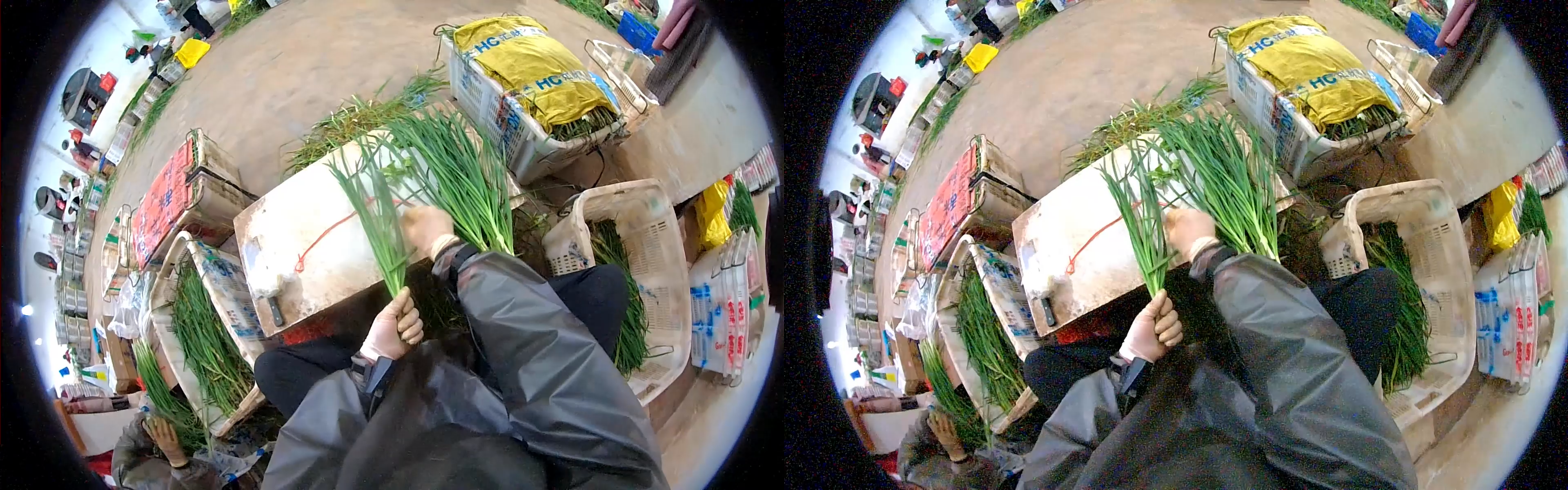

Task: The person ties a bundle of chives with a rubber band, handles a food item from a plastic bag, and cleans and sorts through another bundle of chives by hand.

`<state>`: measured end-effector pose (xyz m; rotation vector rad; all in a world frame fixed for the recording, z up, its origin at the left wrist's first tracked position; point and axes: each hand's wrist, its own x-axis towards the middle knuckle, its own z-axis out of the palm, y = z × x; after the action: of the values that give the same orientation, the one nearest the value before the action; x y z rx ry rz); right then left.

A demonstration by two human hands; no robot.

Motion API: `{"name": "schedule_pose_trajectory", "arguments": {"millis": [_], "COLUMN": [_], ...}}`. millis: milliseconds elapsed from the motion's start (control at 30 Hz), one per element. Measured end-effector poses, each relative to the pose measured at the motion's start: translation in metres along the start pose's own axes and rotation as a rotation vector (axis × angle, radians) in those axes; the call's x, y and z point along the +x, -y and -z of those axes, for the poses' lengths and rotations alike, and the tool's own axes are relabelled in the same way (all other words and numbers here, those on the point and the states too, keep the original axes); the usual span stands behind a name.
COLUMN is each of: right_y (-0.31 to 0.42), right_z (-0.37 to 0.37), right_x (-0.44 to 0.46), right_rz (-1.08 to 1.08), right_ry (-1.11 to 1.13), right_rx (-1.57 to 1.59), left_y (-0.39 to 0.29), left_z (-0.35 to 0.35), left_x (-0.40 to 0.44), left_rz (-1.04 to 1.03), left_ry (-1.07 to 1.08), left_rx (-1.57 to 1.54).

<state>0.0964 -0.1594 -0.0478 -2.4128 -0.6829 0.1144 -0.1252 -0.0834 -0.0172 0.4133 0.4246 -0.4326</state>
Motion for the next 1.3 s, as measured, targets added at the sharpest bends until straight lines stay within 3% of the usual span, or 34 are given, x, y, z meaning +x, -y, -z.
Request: {"name": "schedule_pose_trajectory", "arguments": {"millis": [100,167,200,267,333,400,433,467,500,533,567,667,733,867,967,1067,1100,1233,1300], "right_y": [-0.035,-0.05,-0.047,-0.044,-0.042,-0.039,-0.051,-0.046,-0.04,-0.033,-0.027,-0.027,-0.034,-0.038,-0.056,-0.058,-0.048,-0.05,-0.049], "right_z": [0.021,0.061,0.09,0.134,0.159,0.167,0.157,0.159,0.156,0.157,0.158,0.152,0.142,0.122,0.099,0.088,0.097,0.114,0.118], "right_x": [0.045,0.07,0.07,0.063,0.044,0.002,-0.022,-0.046,-0.071,-0.097,-0.116,-0.133,-0.13,-0.12,-0.113,-0.104,-0.102,-0.106,-0.109], "right_rz": [-0.133,-0.342,-0.285,-0.351,-0.306,-0.084,0.213,0.317,0.396,0.423,0.349,0.044,0.074,-0.079,-0.046,-0.146,-0.26,-0.226,-0.164], "right_ry": [-0.244,-0.318,-0.401,-0.357,-0.252,0.076,0.242,0.582,0.912,1.027,1.006,0.314,0.035,0.084,0.09,0.121,0.159,0.156,0.26], "right_rx": [0.262,0.824,0.956,1.17,1.076,0.674,0.513,0.187,0.151,-0.051,-0.264,-0.273,-0.349,-0.518,-0.566,-0.585,-0.497,0.089,0.153], "left_y": [-0.009,-0.016,-0.02,-0.03,-0.031,-0.025,-0.023,-0.022,-0.019,-0.015,-0.012,-0.001,0.005,0.018,0.023,0.021,0.021,0.023,0.024], "left_z": [-0.019,-0.02,-0.022,-0.017,-0.003,-0.001,-0.011,-0.018,-0.014,-0.013,-0.013,-0.028,-0.047,-0.067,-0.029,-0.03,-0.031,-0.025,-0.022], "left_x": [-0.016,-0.019,-0.018,-0.011,0.002,0.009,0.011,0.014,0.018,0.024,0.03,0.045,0.046,0.055,0.075,0.076,0.078,0.089,0.099], "left_rz": [-0.193,-0.355,-0.426,-0.386,-0.303,-0.264,-0.249,-0.233,-0.228,-0.228,-0.231,-0.209,-0.165,-0.19,-0.147,-0.116,-0.129,-0.139,-0.138], "left_ry": [0.139,0.249,0.248,0.038,-0.205,-0.188,-0.203,-0.217,-0.186,-0.182,-0.178,-0.161,-0.081,0.007,-0.131,-0.216,-0.23,-0.245,-0.223], "left_rx": [0.163,0.12,0.106,-0.026,-0.035,-0.029,-0.017,-0.004,0.023,0.063,0.104,0.182,0.327,0.343,0.237,0.231,0.249,0.25,0.197]}}
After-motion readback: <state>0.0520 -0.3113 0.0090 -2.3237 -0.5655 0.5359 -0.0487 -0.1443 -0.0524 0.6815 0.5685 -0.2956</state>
